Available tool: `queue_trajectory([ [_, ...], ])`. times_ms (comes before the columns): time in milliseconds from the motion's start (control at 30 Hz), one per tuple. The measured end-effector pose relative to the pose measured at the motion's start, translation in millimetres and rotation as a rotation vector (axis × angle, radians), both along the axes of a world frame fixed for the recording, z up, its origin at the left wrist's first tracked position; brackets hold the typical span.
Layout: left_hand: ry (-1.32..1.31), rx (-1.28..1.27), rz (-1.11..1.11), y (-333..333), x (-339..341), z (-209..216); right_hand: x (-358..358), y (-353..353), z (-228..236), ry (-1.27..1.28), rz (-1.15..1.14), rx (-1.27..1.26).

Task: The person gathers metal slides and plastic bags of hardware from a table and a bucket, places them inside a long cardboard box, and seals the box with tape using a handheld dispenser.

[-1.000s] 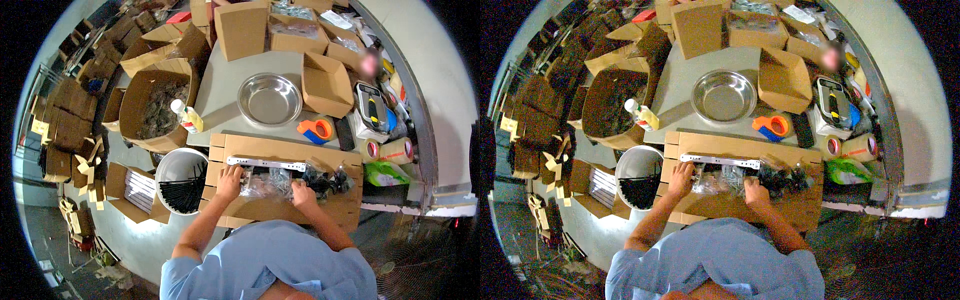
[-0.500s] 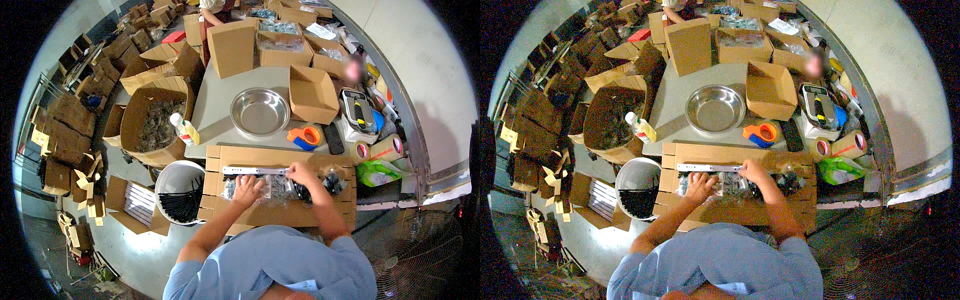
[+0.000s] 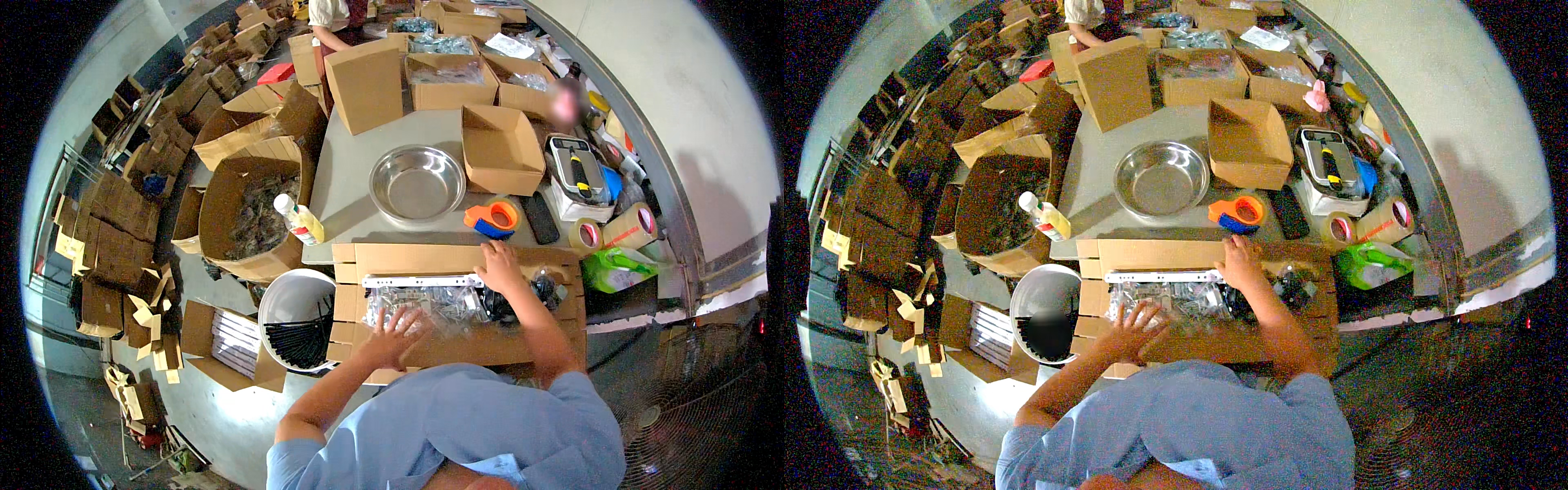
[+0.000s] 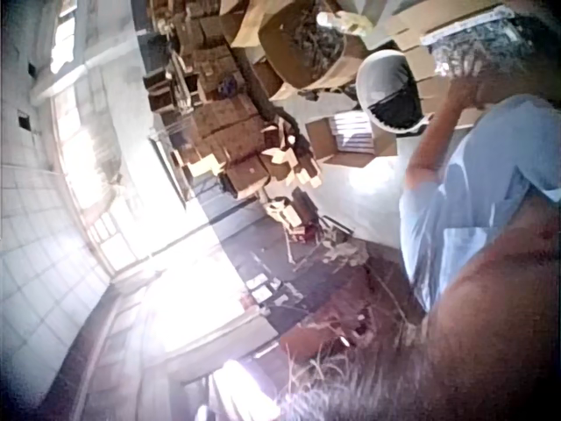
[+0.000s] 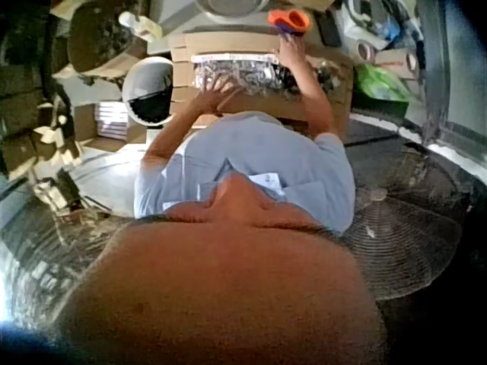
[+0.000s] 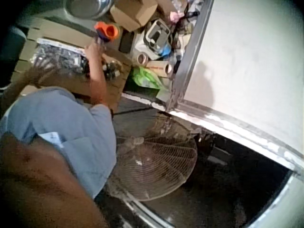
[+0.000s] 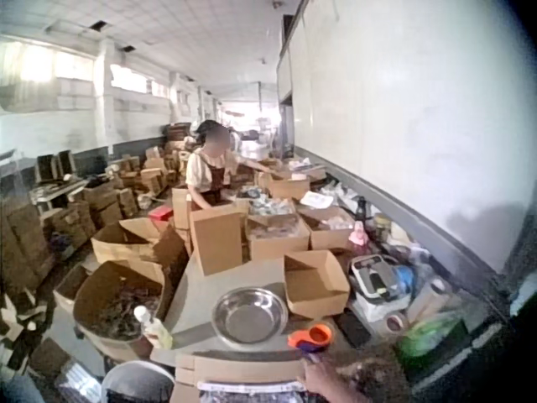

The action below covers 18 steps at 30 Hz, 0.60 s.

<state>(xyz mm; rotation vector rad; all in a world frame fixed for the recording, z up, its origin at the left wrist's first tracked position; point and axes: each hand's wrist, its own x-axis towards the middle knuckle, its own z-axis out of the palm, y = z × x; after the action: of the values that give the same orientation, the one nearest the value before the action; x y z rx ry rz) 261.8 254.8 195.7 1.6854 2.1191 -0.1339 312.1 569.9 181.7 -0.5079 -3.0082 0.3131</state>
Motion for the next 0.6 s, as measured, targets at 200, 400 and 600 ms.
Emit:
queue_trajectory([
  [200, 0.153, 0.285, 0.134, 9, -33, 20, 49, -18, 64, -0.083, 0.193, -0.09],
  [400, 0.062, 0.319, 0.251, 40, -86, 13, 87, -28, 52, -0.13, 0.312, 0.113],
  [600, 0.054, 0.402, 0.263, 29, -67, -33, 85, 1, 7, 0.093, 0.399, -0.03],
])
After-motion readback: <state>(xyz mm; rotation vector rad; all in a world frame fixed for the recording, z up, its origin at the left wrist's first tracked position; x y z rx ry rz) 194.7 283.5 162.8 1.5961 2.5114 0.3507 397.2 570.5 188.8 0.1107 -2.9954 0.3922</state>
